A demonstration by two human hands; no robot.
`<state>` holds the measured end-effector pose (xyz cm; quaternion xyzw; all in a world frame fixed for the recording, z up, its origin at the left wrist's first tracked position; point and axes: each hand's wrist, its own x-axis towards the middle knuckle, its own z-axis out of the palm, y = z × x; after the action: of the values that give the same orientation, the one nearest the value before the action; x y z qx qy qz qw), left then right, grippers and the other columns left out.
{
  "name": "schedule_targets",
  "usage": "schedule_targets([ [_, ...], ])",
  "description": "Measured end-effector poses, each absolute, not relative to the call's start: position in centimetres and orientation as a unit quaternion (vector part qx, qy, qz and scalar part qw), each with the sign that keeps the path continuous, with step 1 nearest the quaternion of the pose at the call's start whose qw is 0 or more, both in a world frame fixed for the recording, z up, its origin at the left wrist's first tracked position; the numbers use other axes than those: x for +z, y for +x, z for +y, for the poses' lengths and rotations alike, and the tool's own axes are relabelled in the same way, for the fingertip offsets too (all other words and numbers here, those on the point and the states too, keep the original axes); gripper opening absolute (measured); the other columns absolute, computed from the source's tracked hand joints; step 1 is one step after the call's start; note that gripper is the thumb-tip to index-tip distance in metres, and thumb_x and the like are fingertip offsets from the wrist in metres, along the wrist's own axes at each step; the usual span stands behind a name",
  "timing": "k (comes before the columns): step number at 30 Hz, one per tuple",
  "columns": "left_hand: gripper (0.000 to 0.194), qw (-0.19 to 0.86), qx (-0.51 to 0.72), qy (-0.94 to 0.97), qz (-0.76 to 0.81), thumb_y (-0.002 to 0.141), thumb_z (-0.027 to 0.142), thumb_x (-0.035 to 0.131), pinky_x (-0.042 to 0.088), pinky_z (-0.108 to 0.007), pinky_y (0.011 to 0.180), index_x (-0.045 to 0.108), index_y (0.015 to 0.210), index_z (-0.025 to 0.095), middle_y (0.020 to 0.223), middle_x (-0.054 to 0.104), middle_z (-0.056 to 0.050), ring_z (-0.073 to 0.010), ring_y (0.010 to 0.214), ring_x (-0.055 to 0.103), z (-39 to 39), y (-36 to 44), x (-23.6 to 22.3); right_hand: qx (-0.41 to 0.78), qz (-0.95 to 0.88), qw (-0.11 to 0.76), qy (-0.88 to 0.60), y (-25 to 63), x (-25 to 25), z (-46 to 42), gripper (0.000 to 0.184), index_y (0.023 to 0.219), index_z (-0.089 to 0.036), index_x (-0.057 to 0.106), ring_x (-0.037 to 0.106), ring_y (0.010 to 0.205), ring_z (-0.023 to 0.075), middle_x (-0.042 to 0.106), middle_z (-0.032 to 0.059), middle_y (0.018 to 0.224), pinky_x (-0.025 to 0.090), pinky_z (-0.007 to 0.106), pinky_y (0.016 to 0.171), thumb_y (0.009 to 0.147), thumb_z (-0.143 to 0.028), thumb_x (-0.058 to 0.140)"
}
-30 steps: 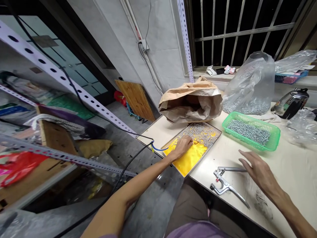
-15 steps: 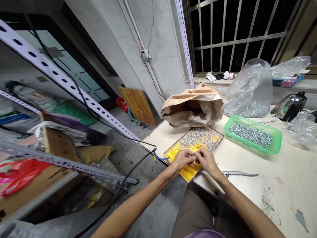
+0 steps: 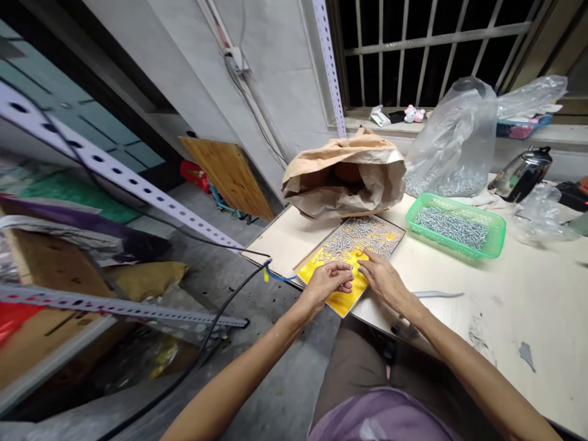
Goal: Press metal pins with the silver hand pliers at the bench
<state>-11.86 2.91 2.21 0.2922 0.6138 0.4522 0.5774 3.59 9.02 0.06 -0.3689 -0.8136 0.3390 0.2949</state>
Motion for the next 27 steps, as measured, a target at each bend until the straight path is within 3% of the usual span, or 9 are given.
schedule_targets([
  [2,0.031,0.577,0.429,0.342,0.605,0.063,0.026,0.078,0.051,-0.018,0.054,0.060,0.082,0.011,0.063,0.061,0.003,-0.0074,0.052,0.059,2.2,-9.9,2.3,0.240,-0.849,0.279,-0.379,6.8,0.4,8.2,0.027,0.100,-0.018,0.066,0.053,0.108,0.0233,0.060,0.0128,0.117,0.042,0.040,0.094,0.092,-0.027,0.042],
  [4,0.024,0.579,0.395,0.386,0.599,0.064,0.026,0.075,0.048,-0.017,0.051,0.061,0.078,0.011,0.062,0.061,0.003,-0.0070,0.052,0.057,1.5,-7.8,1.9,0.181,-0.862,0.259,-0.396,10.6,0.4,6.5,0.030,0.107,-0.019,0.064,0.055,0.099,0.0223,0.063,0.0110,0.105,0.046,0.038,0.087,0.094,-0.027,0.038],
  [7,0.014,0.595,0.314,0.424,0.606,0.066,0.023,0.069,0.038,-0.015,0.041,0.061,0.071,0.011,0.057,0.057,0.005,-0.0041,0.042,0.048,1.1,-4.9,0.6,0.160,-0.871,0.206,-0.417,15.7,-0.4,3.0,0.028,0.106,-0.019,0.063,0.055,0.084,0.0207,0.062,0.0080,0.088,0.049,0.034,0.075,0.094,-0.028,0.039],
  [12,0.011,0.623,0.194,0.417,0.633,0.067,0.022,0.065,0.026,-0.016,0.036,0.059,0.066,0.013,0.045,0.048,0.008,-0.0032,0.035,0.036,1.9,-2.6,-1.7,0.126,-0.865,0.164,-0.457,19.5,-2.6,-1.5,0.029,0.113,-0.019,0.058,0.055,0.077,0.0198,0.058,0.0082,0.087,0.047,0.032,0.067,0.094,-0.025,0.036],
  [18,0.017,0.641,0.111,0.383,0.655,0.065,0.027,0.069,0.016,-0.018,0.036,0.059,0.064,0.013,0.037,0.040,0.010,-0.0030,0.033,0.029,2.6,-2.5,-2.3,0.114,-0.850,0.158,-0.490,19.7,-3.7,-1.9,0.030,0.095,-0.018,0.061,0.054,0.068,0.0172,0.055,0.0061,0.077,0.044,0.029,0.060,0.096,-0.023,0.031],
  [27,0.014,0.647,0.064,0.379,0.658,0.067,0.022,0.065,0.018,-0.017,0.034,0.056,0.061,0.014,0.035,0.040,0.010,-0.0032,0.029,0.031,2.7,-2.0,-2.5,0.111,-0.850,0.174,-0.486,19.6,-3.8,-1.7,0.028,0.086,-0.016,0.059,0.050,0.066,0.0157,0.053,0.0047,0.075,0.038,0.027,0.058,0.096,-0.019,0.032],
])
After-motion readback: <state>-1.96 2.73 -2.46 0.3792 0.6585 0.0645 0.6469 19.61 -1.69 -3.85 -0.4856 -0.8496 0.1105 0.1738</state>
